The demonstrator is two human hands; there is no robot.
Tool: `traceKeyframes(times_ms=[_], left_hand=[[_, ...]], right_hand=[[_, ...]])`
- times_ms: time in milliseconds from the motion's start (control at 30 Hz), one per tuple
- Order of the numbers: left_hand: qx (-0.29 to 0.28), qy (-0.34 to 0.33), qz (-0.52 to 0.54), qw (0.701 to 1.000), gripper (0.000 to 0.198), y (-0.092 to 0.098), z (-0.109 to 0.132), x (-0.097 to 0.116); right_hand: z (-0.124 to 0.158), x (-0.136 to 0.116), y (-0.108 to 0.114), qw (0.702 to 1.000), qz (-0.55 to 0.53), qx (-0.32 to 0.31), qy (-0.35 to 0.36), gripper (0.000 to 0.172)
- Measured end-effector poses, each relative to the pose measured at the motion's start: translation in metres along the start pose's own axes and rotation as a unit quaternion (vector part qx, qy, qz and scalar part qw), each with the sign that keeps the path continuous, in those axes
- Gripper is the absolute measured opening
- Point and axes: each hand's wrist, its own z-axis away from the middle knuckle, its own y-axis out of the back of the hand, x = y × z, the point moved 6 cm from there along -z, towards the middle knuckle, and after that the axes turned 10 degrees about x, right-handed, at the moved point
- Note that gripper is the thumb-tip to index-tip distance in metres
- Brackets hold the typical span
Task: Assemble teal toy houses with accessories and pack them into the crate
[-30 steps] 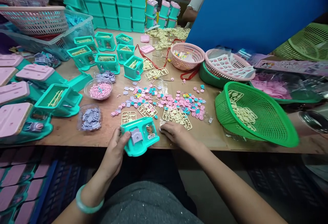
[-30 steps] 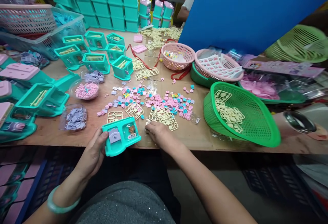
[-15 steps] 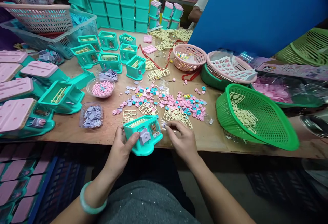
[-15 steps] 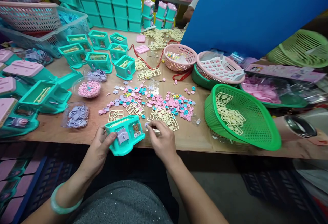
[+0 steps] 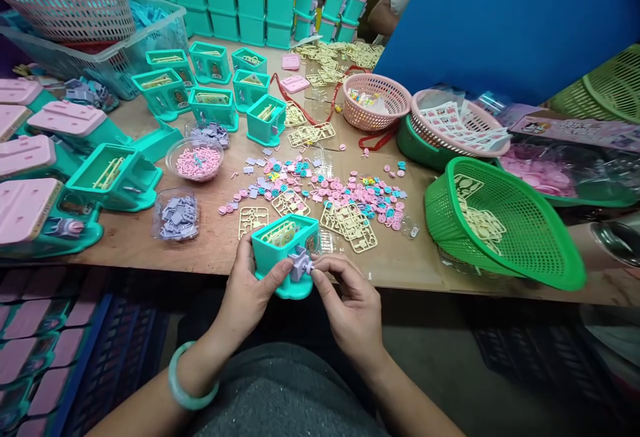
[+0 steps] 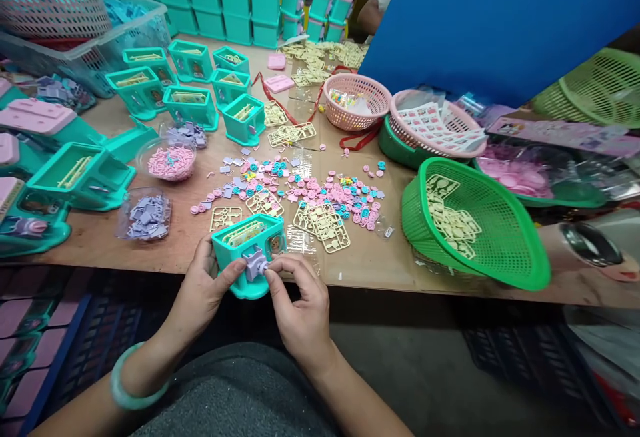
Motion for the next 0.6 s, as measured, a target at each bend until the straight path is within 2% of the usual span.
traceKeyframes(times_ms=[433,600], left_hand=[[0.000,0.010,0.001,1.000,0.055,0.000,0.004,-0.005],[0.006,0.002,-0.022,1.000,0.057,0.003,0.005,-0.008]], right_hand=[[0.008,-0.005,0.002,0.999,0.041,0.012,0.020,0.007],[0.008,-0.014,0.004,0.994,0.092,0.013,0.065,0.009]])
